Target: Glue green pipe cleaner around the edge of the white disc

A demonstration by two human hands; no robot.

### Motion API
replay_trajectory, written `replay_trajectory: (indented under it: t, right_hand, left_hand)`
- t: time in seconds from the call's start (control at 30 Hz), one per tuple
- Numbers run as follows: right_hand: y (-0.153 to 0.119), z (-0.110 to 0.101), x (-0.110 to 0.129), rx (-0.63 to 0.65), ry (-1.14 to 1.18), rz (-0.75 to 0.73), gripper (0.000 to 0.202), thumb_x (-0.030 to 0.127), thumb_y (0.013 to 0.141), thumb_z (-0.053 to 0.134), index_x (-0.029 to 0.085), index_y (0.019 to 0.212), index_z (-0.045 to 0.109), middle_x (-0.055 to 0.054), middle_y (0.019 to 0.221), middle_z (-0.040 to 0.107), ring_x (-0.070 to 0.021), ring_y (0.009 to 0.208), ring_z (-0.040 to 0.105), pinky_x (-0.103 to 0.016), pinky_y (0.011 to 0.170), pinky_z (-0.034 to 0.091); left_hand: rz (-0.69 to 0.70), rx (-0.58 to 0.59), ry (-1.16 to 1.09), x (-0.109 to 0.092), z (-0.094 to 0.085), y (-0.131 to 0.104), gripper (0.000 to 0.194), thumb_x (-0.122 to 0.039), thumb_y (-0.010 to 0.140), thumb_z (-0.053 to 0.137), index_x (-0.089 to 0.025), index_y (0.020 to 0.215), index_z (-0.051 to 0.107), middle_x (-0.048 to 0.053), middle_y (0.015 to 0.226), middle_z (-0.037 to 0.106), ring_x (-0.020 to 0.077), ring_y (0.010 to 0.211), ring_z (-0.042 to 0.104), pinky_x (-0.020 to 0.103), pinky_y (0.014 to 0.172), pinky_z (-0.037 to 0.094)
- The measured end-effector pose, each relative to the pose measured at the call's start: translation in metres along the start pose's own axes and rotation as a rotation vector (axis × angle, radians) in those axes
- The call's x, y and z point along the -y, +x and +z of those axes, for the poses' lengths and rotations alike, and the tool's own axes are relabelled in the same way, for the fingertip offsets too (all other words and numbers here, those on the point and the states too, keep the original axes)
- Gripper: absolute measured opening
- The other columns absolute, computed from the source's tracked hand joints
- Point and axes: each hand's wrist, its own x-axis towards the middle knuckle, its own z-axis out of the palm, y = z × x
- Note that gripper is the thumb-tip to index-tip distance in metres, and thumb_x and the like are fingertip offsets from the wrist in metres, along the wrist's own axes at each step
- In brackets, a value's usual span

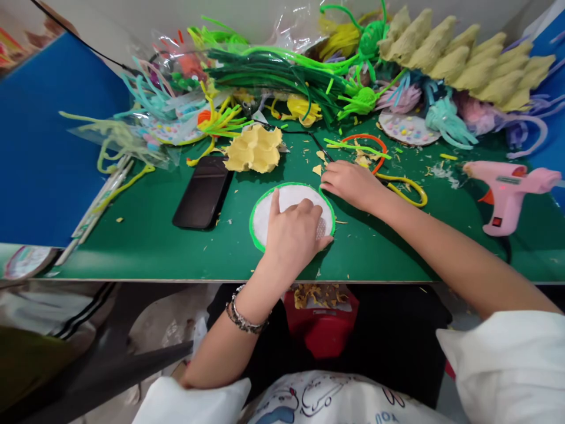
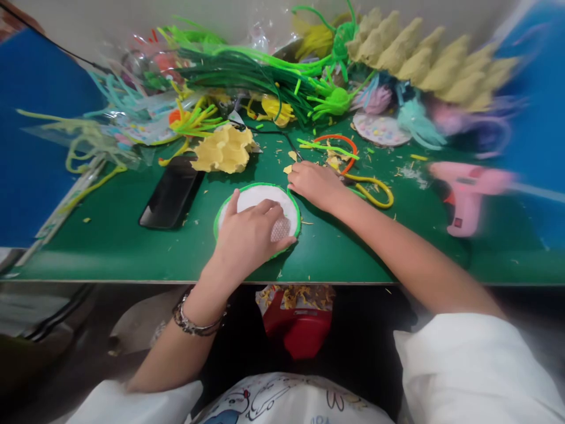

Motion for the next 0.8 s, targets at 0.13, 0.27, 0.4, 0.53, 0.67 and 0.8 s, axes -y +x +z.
replay_trajectory:
  t: [0.13, 0.27, 0.4, 0.53, 0.67, 0.8]
  right_hand:
    - [0.002, -0.001, 0.001, 0.013, 0.008, 0.009, 0.022, 0.026, 0.094, 0.051, 0.013, 0.097, 0.068, -0.012, 0.101, 0.067, -0.0223, 0.097, 0.059, -0.031, 0.067, 0.036]
    - [0.002, -0.001, 0.001, 0.019, 0.010, 0.020, 0.022, 0.026, 0.093, 0.053, 0.012, 0.097, 0.069, -0.012, 0.101, 0.068, -0.0222, 0.096, 0.060, -0.030, 0.064, 0.034]
    - [0.004, -0.002, 0.001, 0.016, 0.012, 0.037, 0.021, 0.029, 0.092, 0.056, 0.014, 0.094, 0.070, -0.010, 0.097, 0.069, -0.0202, 0.087, 0.060, -0.029, 0.060, 0.030]
    - [0.007, -0.003, -0.002, 0.005, 0.012, 0.070, 0.024, 0.036, 0.089, 0.059, 0.015, 0.091, 0.070, -0.008, 0.088, 0.070, -0.0187, 0.077, 0.059, -0.028, 0.058, 0.027]
    - [0.011, -0.004, -0.011, 0.016, 0.036, 0.010, 0.023, 0.035, 0.090, 0.058, 0.016, 0.092, 0.070, -0.007, 0.092, 0.071, -0.0168, 0.077, 0.059, -0.027, 0.061, 0.030]
    - [0.017, -0.007, -0.020, 0.042, 0.073, -0.104, 0.020, 0.025, 0.092, 0.054, 0.015, 0.098, 0.070, -0.009, 0.097, 0.069, -0.0158, 0.085, 0.059, -0.026, 0.067, 0.035]
  left_hand:
    - [-0.002, 0.007, 0.002, -0.001, 0.000, 0.000, 0.036, -0.042, 0.081, 0.070, -0.014, 0.104, 0.065, 0.010, 0.105, 0.070, 0.0287, 0.089, 0.070, 0.063, 0.114, 0.026]
    - [0.002, 0.003, 0.002, 0.000, 0.001, 0.000, 0.037, -0.042, 0.080, 0.070, -0.014, 0.104, 0.065, 0.009, 0.104, 0.070, 0.0282, 0.088, 0.070, 0.062, 0.114, 0.026]
    - [0.019, -0.032, 0.018, 0.001, 0.002, 0.000, 0.034, -0.043, 0.081, 0.068, -0.015, 0.101, 0.066, 0.008, 0.101, 0.071, 0.0269, 0.085, 0.071, 0.061, 0.114, 0.028]
    - [0.025, -0.026, 0.020, 0.002, 0.002, -0.001, 0.034, -0.043, 0.081, 0.067, -0.015, 0.101, 0.066, 0.008, 0.100, 0.071, 0.0264, 0.085, 0.071, 0.059, 0.116, 0.026]
    - [0.032, -0.045, 0.024, 0.001, 0.002, -0.001, 0.032, -0.042, 0.082, 0.066, -0.017, 0.101, 0.066, 0.008, 0.102, 0.071, 0.0255, 0.084, 0.071, 0.057, 0.116, 0.028]
    - [0.033, -0.053, 0.011, 0.002, 0.003, -0.002, 0.030, -0.041, 0.082, 0.066, -0.016, 0.100, 0.066, 0.008, 0.105, 0.071, 0.0250, 0.086, 0.070, 0.054, 0.116, 0.028]
